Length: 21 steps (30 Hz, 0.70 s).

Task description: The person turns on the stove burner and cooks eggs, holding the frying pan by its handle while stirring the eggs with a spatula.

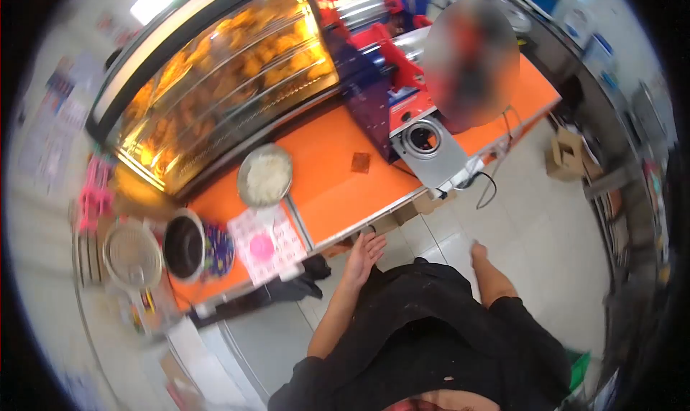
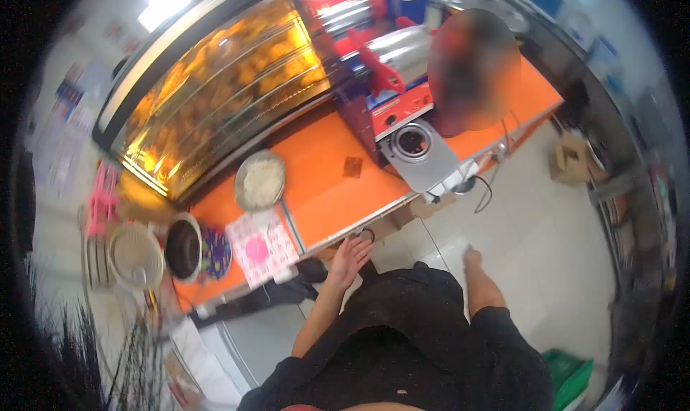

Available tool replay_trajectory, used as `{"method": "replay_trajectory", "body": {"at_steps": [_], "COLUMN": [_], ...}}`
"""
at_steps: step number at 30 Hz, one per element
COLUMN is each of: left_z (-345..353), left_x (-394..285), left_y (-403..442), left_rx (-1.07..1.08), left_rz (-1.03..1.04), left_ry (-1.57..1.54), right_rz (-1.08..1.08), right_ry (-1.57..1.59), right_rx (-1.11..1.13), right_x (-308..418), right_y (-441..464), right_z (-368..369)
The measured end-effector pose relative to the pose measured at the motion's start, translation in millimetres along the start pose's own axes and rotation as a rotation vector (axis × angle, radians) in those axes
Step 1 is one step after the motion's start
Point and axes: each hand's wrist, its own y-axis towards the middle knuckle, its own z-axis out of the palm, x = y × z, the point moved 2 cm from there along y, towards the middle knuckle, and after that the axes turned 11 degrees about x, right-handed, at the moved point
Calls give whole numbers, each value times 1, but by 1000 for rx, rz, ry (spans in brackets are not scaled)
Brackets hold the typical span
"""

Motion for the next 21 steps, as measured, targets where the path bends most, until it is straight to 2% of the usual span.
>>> {"method": "replay_trajectory", "body": {"at_steps": [1, 2, 3, 4, 5, 6, 7, 9, 11, 15, 17, 18, 20, 21], "left_z": [-12, -25, -39, -50, -57, -62, -60, -44, -23, 63, 94, 112, 140, 147], "left_x": [-9, -17, -25, -28, -27, -28, -26, -8, 19, 66, 97, 113, 149, 172], "left_y": [5, 11, 19, 26, 32, 42, 56, 79, 93, 101, 103, 104, 113, 122], "left_rx": [-11, 48, 76, 102, 158, 111, 63, 133, 166, 431, 512, 559, 618, 657], "left_rz": [-44, -102, -88, -80, -148, -163, -168, -269, -396, -595, -686, -709, -727, -724], "left_ry": [55, 88, 110, 121, 138, 133, 132, 182, 250, 382, 442, 479, 606, 631], "right_rz": [-67, 79, 124, 188, 108, 24, 78, 185, 82, 134, 11, 6, 223, 221], "right_ry": [176, 268, 234, 296, 182, 59, 151, 380, 556, 728, 1194, 1249, 1263, 1303], "right_rx": [-136, -39, -16, -37, -127, -217, -197, -121, 212, 217, 443, 406, 364, 337], "right_x": [-48, -70, -65, -70, -78, -83, -89, -92, -76, -108, -120, -131, -154, -170], "right_y": [-28, -86, -162, -199, -230, -252, -264, -280, -301, -327, -345, -352, -358, -363], "right_z": [-1, -21, -42, -40, -36, -27, -9, 44, 105, 143, 155, 158, 171, 172]}}
